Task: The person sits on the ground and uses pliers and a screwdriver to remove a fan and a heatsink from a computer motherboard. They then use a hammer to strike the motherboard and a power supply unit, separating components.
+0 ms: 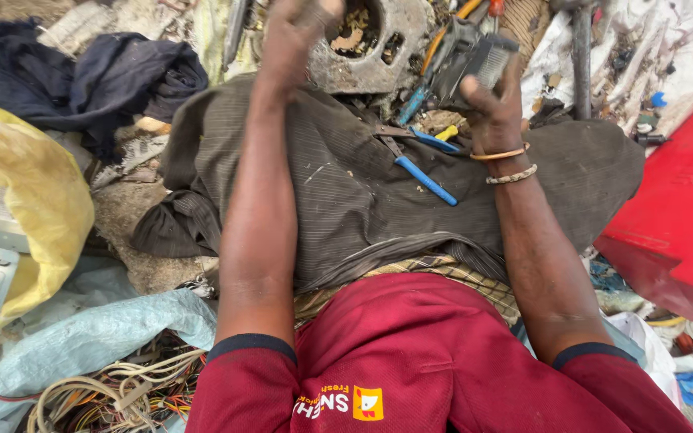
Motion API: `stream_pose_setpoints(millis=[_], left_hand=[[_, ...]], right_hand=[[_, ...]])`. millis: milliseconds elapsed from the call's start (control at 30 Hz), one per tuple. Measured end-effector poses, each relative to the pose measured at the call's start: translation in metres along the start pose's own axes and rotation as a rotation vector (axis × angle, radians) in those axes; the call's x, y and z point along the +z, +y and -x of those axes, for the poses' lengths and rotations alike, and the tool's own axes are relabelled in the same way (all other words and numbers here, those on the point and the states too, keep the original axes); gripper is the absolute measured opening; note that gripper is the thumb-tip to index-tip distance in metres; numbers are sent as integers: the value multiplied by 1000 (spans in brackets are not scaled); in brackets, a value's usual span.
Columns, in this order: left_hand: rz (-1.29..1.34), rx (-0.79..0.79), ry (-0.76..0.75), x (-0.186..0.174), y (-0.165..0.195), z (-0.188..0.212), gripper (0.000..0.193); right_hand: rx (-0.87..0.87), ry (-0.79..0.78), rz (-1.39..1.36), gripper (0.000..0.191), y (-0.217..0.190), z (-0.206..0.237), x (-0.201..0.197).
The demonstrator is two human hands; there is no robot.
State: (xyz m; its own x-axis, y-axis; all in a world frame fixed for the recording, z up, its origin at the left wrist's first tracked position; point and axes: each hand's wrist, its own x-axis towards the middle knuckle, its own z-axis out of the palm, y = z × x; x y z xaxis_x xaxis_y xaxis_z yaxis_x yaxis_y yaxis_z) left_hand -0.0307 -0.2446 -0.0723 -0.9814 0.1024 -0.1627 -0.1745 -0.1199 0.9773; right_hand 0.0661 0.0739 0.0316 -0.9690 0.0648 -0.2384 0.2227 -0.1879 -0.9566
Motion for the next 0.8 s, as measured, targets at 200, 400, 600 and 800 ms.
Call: stream_pose_setpoints(millis=[200, 400, 600, 800], left_hand=[[-378, 491, -151, 19, 29, 40, 119], [-852, 379, 49, 21, 31, 34, 96], [-794, 316, 25, 25, 21, 28, 88], [-796, 363, 73, 27, 24, 33, 99]], right_hand=[[111, -327, -64, 75, -18, -38, 94], [-179, -90, 965, 68, 13, -60, 62], [-328, -11, 1610, 77, -21, -63, -100], [241, -82, 1841, 73, -61, -66, -197]])
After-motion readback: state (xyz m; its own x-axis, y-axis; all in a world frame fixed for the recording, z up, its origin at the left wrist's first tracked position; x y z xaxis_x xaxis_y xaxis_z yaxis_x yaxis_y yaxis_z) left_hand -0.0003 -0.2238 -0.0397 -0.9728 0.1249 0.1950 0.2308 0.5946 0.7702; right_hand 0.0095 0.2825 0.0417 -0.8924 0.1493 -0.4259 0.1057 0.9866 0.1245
